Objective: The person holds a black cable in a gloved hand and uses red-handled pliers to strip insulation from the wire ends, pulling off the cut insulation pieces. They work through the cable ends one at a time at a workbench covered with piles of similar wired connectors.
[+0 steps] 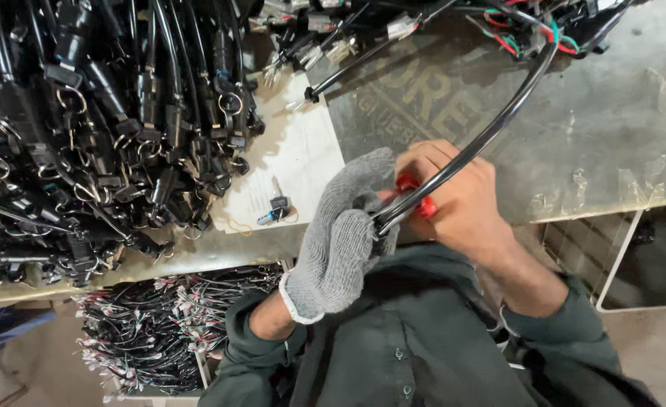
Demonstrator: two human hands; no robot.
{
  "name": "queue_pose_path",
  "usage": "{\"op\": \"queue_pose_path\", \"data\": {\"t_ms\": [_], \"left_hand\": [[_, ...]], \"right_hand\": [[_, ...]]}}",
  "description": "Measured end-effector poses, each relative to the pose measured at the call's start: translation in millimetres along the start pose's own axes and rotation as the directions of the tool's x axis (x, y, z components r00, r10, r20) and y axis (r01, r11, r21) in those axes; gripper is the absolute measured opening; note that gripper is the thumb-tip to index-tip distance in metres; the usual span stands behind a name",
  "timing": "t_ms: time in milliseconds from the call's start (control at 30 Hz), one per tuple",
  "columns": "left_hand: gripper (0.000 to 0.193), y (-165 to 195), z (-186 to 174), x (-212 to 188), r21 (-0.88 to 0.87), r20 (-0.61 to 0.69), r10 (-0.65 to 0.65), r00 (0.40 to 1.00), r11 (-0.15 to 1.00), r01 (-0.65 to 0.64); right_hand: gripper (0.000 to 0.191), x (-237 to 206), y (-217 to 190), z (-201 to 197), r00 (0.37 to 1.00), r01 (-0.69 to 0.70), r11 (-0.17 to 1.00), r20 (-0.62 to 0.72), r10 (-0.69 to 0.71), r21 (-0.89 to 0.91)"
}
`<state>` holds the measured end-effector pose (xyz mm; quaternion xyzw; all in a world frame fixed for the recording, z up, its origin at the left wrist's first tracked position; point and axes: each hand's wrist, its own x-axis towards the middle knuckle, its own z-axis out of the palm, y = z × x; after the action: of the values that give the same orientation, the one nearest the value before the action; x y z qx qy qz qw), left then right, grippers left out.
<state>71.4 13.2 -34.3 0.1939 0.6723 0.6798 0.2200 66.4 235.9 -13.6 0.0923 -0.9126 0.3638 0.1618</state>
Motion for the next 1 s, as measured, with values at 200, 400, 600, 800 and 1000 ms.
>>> {"op": "queue_pose_path", "data": {"t_ms": [200, 400, 600, 800, 1000], "left_hand": [[0.067, 39.3, -32.9, 19.6, 0.313, 0.266, -0.019, 0.964, 0.947, -0.067], [0.067, 53.5, -18.7, 43.5, 0.213, 0.177, 0.057, 0.983, 0.972, -0.094], [0.072, 22.3, -2.5, 26.2, 0.531, 0.027, 0.206, 0.978, 0.826, -0.188], [0.068, 11.4, 3.3, 20.0, 0.712, 0.062, 0.335, 0.94, 0.646, -0.277], [0.063, 10.7, 0.4, 24.4, 0.848, 0.123, 0.334, 0.934, 0.453, -0.274]], "right_hand": [[0.051, 8.5, 7.8, 2.1, 0.997, 0.076, 0.956, 0.041, -0.067, -0.282], [0.026, -1.6, 6.7, 3.1, 0.99, -0.098, 0.992, 0.092, 0.105, -0.084], [0.031, -13.6, -2.0, 8.2, 0.991, -0.114, 0.989, 0.056, 0.119, -0.091], [0.028, -23.3, -17.3, 3.9, 0.969, -0.232, 0.933, 0.022, 0.248, -0.276], [0.026, -36.7, -18.3, 11.7, 0.928, -0.356, 0.9, 0.015, 0.371, -0.25]]}}
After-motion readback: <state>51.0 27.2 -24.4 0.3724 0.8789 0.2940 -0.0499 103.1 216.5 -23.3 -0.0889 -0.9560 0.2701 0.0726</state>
